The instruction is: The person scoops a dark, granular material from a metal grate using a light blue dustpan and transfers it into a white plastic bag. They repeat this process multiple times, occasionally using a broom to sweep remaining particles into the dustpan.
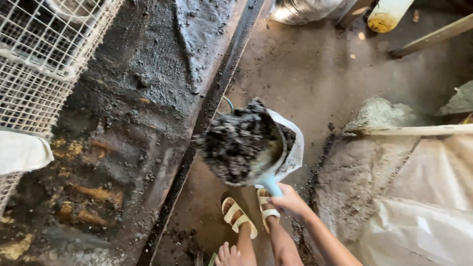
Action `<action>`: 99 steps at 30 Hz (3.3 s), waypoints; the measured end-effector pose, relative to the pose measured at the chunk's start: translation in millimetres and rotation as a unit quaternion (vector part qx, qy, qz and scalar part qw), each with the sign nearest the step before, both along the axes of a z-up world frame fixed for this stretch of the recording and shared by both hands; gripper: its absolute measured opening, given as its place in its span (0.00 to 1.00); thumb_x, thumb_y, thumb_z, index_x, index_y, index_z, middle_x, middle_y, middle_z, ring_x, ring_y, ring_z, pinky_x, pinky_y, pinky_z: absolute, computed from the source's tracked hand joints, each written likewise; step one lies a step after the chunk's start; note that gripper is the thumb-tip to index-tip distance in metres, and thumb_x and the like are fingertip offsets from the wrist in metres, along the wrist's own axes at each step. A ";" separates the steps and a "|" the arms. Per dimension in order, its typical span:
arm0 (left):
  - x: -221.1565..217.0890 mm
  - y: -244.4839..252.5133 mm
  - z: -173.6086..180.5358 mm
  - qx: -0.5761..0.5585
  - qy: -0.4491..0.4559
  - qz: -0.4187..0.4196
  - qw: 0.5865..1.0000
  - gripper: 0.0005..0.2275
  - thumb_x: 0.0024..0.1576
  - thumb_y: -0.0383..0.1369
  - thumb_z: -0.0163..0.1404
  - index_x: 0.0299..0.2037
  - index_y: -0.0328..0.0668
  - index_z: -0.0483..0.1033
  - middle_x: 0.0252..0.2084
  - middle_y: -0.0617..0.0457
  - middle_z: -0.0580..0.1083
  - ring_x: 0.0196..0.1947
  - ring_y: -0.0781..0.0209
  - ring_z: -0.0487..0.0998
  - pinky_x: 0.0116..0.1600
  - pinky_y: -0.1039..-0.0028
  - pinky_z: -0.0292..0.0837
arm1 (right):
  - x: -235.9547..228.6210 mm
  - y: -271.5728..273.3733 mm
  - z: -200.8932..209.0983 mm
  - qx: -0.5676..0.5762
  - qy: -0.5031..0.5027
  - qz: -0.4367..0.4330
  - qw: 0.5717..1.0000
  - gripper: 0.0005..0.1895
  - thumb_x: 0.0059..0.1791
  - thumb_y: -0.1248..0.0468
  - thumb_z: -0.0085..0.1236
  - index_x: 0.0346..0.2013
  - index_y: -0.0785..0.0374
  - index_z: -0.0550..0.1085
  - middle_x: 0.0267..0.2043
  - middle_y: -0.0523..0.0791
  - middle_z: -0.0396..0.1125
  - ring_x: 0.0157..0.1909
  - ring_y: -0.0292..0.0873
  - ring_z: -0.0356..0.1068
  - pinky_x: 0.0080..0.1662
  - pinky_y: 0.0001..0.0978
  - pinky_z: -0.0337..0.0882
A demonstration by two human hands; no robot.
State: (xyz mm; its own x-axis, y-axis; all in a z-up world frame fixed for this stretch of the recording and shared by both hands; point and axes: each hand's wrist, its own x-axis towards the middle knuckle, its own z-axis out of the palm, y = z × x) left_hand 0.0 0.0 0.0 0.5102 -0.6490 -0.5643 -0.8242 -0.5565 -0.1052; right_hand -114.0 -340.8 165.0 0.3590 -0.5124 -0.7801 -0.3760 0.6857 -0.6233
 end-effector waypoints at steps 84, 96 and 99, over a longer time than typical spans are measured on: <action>112.4 -357.2 30.4 -0.358 0.232 0.190 0.884 0.16 0.64 0.35 0.39 0.54 0.46 0.79 0.57 0.49 0.73 0.57 0.47 0.68 0.63 0.57 0.62 | -140.0 -8.7 11.4 -0.297 0.262 -0.001 0.918 0.30 0.46 0.53 0.61 0.63 0.53 0.73 0.63 0.39 0.71 0.60 0.36 0.72 0.59 0.30 0.70; 137.4 -317.8 37.4 -0.210 0.196 0.200 0.937 0.15 0.66 0.46 0.38 0.59 0.71 0.74 0.60 0.67 0.69 0.64 0.60 0.66 0.64 0.55 0.67 | -137.5 -5.2 -27.1 -0.194 0.184 -0.214 0.939 0.27 0.45 0.61 0.70 0.59 0.63 0.78 0.54 0.55 0.75 0.56 0.48 0.72 0.53 0.49 0.73; 142.4 -309.1 39.4 -0.219 0.186 0.188 0.939 0.14 0.66 0.45 0.39 0.58 0.71 0.75 0.59 0.67 0.69 0.64 0.60 0.66 0.65 0.56 0.67 | -154.3 -33.9 -37.3 -0.216 0.211 -0.198 0.933 0.28 0.44 0.59 0.72 0.58 0.59 0.78 0.51 0.55 0.75 0.46 0.45 0.73 0.39 0.42 0.76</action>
State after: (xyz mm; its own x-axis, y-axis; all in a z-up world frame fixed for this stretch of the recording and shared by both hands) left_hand 142.4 -309.1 39.4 0.5701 -0.6742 -0.4695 -0.4946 -0.7380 0.4591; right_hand -268.3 -374.6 127.7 -0.2166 -0.8385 -0.5001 -0.4205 0.5424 -0.7273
